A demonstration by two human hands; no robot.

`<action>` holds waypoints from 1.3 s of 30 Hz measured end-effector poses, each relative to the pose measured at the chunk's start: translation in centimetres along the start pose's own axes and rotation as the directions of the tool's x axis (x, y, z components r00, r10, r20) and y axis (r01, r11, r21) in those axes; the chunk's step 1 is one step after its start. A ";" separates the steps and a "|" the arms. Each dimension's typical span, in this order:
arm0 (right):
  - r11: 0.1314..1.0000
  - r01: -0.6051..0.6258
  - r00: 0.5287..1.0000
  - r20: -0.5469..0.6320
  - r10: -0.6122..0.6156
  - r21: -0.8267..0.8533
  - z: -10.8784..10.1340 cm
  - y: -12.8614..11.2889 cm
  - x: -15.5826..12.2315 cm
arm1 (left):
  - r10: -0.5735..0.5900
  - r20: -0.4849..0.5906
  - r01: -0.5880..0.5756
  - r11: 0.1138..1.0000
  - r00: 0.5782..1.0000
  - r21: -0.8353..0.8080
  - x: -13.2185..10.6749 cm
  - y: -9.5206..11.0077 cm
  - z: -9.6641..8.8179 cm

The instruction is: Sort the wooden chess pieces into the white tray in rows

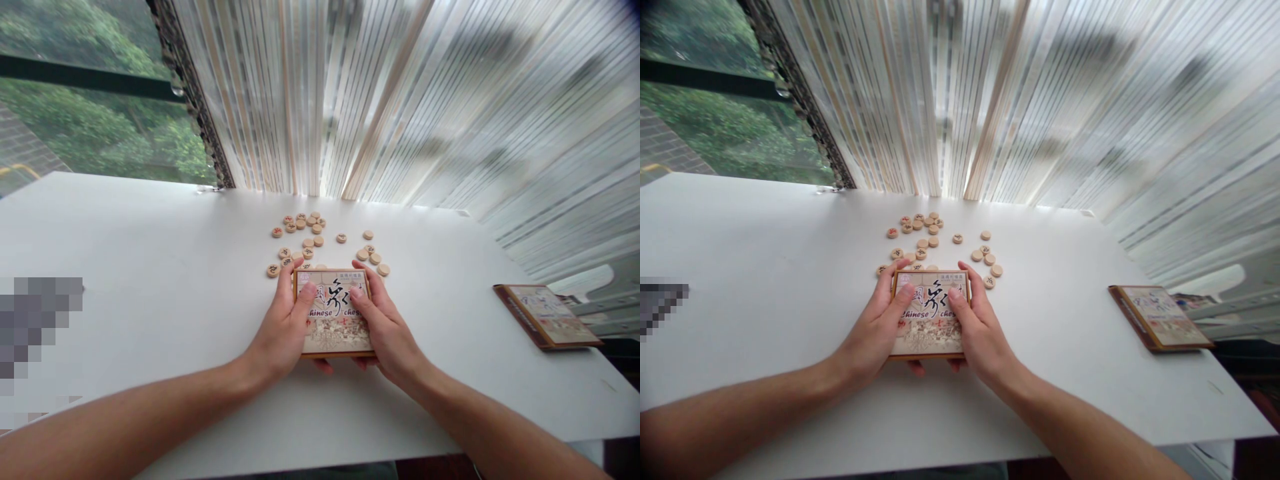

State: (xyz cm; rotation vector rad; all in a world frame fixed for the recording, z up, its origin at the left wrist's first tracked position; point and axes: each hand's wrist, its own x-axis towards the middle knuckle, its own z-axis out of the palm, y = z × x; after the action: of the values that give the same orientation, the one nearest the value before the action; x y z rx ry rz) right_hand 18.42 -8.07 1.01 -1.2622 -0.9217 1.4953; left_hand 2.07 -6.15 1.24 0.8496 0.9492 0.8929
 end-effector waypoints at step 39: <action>0.967 0.086 0.955 -0.257 -0.148 -0.238 -21.1 -10.7 4.2 | 0.152 0.740 -0.747 -0.015 0.655 0.665 14.1 6.4 14.3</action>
State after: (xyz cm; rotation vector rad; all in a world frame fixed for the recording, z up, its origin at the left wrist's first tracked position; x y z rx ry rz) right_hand 41.02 -1.57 6.02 -1.5061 -0.9816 1.1120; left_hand 17.99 6.08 7.54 2.6355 0.6588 0.4192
